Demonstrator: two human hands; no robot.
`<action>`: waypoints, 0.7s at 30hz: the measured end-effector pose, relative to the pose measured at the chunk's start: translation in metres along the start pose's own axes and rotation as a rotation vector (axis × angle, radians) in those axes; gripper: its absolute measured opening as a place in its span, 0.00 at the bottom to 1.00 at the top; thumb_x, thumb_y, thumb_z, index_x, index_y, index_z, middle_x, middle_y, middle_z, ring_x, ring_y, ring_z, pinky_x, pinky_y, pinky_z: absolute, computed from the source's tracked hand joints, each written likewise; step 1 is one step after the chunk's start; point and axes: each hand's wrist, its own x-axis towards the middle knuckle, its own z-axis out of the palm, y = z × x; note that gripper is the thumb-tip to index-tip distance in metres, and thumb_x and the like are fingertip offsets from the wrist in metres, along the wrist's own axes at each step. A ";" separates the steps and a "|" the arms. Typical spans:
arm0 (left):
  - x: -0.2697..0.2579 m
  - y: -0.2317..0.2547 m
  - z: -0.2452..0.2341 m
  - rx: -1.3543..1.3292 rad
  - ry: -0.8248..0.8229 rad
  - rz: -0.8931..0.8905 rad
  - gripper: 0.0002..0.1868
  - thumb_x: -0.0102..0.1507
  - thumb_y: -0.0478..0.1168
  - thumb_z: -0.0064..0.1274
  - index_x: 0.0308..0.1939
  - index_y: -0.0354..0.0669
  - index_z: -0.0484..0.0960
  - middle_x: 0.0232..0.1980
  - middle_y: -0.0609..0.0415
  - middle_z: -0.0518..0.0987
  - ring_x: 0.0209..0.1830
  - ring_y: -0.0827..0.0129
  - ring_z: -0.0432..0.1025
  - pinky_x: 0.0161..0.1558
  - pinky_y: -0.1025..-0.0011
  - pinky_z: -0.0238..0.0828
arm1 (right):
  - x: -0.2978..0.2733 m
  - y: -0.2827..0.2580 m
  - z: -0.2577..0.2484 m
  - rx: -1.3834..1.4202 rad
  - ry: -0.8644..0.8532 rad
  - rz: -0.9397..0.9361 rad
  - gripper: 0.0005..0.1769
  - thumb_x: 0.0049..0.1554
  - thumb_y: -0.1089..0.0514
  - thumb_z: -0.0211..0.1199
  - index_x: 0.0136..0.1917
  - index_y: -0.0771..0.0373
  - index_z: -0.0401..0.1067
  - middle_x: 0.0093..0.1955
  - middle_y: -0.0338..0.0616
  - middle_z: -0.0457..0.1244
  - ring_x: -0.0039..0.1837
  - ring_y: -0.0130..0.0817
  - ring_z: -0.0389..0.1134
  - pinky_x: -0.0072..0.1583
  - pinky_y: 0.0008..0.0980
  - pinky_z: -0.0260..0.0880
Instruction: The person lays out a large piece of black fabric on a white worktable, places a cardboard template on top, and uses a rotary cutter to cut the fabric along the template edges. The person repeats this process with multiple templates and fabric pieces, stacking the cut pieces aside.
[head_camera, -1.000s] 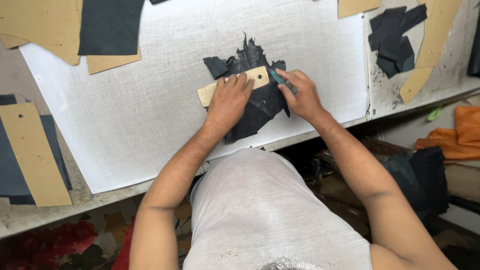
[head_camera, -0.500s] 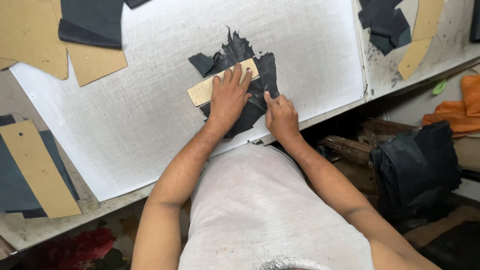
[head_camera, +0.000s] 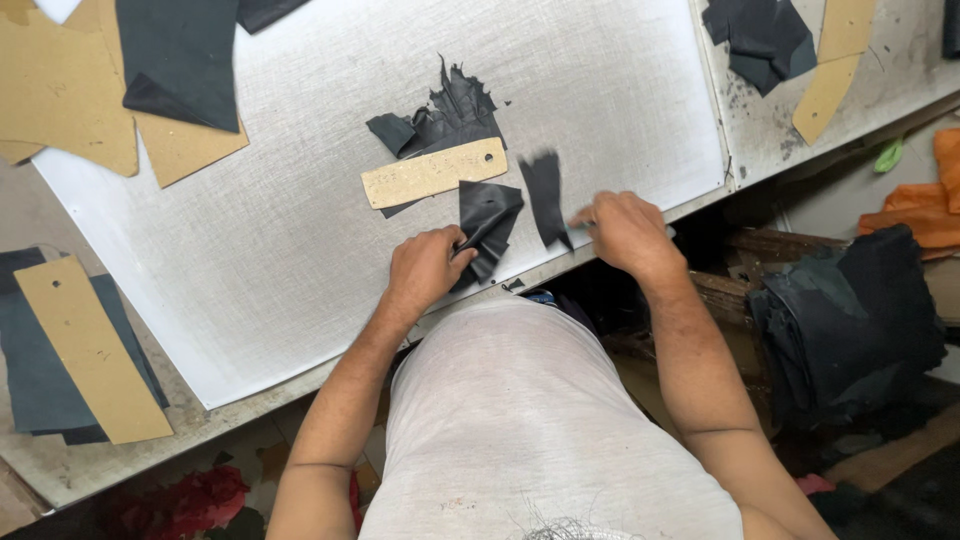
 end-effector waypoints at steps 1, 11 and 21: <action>0.005 -0.002 -0.005 -0.071 0.126 0.013 0.12 0.63 0.47 0.63 0.45 0.46 0.83 0.37 0.52 0.82 0.35 0.63 0.78 0.39 0.60 0.76 | -0.003 0.000 -0.010 -0.099 -0.180 0.112 0.18 0.51 0.62 0.72 0.55 0.48 0.84 0.52 0.39 0.71 0.53 0.37 0.72 0.59 0.40 0.70; 0.081 0.018 -0.039 -0.452 0.149 0.184 0.18 0.61 0.34 0.64 0.53 0.45 0.77 0.48 0.50 0.81 0.45 0.64 0.75 0.46 0.65 0.76 | 0.006 0.033 0.048 0.669 0.252 0.041 0.21 0.56 0.54 0.71 0.63 0.57 0.76 0.50 0.43 0.70 0.52 0.31 0.72 0.54 0.34 0.73; 0.065 0.061 -0.053 0.094 0.426 -0.064 0.40 0.44 0.52 0.77 0.56 0.42 0.79 0.53 0.41 0.77 0.53 0.51 0.70 0.53 0.55 0.70 | -0.006 0.193 0.057 0.864 0.612 0.251 0.15 0.60 0.58 0.66 0.60 0.63 0.79 0.42 0.35 0.69 0.45 0.22 0.66 0.51 0.24 0.68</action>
